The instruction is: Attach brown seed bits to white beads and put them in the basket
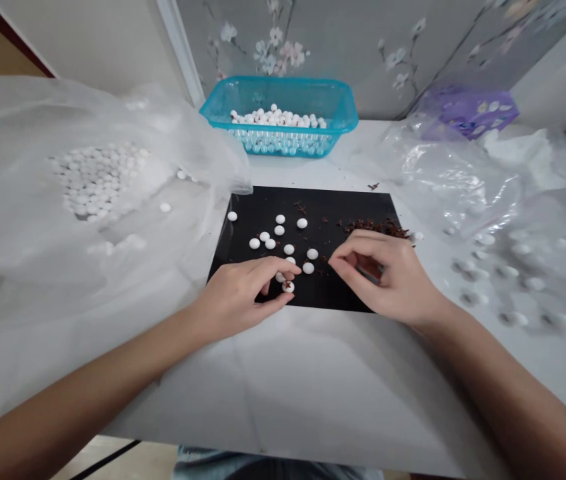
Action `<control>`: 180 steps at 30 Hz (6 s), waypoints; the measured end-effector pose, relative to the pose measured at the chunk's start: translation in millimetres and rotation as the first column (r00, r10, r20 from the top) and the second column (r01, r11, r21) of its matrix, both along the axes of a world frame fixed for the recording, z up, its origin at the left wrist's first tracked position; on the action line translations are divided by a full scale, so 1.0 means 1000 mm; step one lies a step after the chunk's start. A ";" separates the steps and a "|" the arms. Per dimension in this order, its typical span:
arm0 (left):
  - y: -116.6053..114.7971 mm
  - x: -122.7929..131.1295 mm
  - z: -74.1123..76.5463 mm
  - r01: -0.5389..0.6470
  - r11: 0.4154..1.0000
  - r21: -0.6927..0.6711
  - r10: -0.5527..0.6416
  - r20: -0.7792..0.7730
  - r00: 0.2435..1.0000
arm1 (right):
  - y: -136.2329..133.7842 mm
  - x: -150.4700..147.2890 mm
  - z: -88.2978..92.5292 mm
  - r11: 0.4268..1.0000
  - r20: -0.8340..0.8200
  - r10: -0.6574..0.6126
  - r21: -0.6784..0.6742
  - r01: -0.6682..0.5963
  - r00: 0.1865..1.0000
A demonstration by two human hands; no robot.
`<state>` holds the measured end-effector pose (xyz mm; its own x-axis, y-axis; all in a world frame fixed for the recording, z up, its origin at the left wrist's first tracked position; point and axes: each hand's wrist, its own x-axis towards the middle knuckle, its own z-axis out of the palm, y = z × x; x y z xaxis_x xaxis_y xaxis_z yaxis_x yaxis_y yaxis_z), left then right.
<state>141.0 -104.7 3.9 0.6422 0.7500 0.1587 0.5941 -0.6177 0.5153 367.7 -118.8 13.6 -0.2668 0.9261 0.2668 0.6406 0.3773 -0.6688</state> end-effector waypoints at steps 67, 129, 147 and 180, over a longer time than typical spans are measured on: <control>0.004 0.000 0.000 0.121 0.993 0.001 -0.121 0.051 0.991 | -0.009 -0.026 0.002 0.706 -0.251 0.019 -0.682 -0.191 0.968; 0.020 -0.015 0.009 -0.257 0.935 0.244 0.217 0.179 0.960 | 0.015 0.012 -0.005 0.895 0.285 -0.402 -0.078 0.439 0.870; 0.056 -0.038 -0.006 -0.434 0.851 0.296 0.449 0.021 0.893 | 0.012 0.009 -0.012 0.899 0.075 -0.438 0.040 0.436 0.896; 0.004 0.000 -0.006 0.004 0.917 0.399 -0.047 0.099 0.994 | -0.013 -0.031 -0.024 0.986 0.037 0.118 0.112 -0.121 0.992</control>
<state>141.5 -100.3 -1.8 0.6235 0.5945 0.5077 0.5315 -0.7986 0.2824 337.0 -132.3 -10.5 -0.3834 0.8511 0.3587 0.6054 0.5249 -0.5982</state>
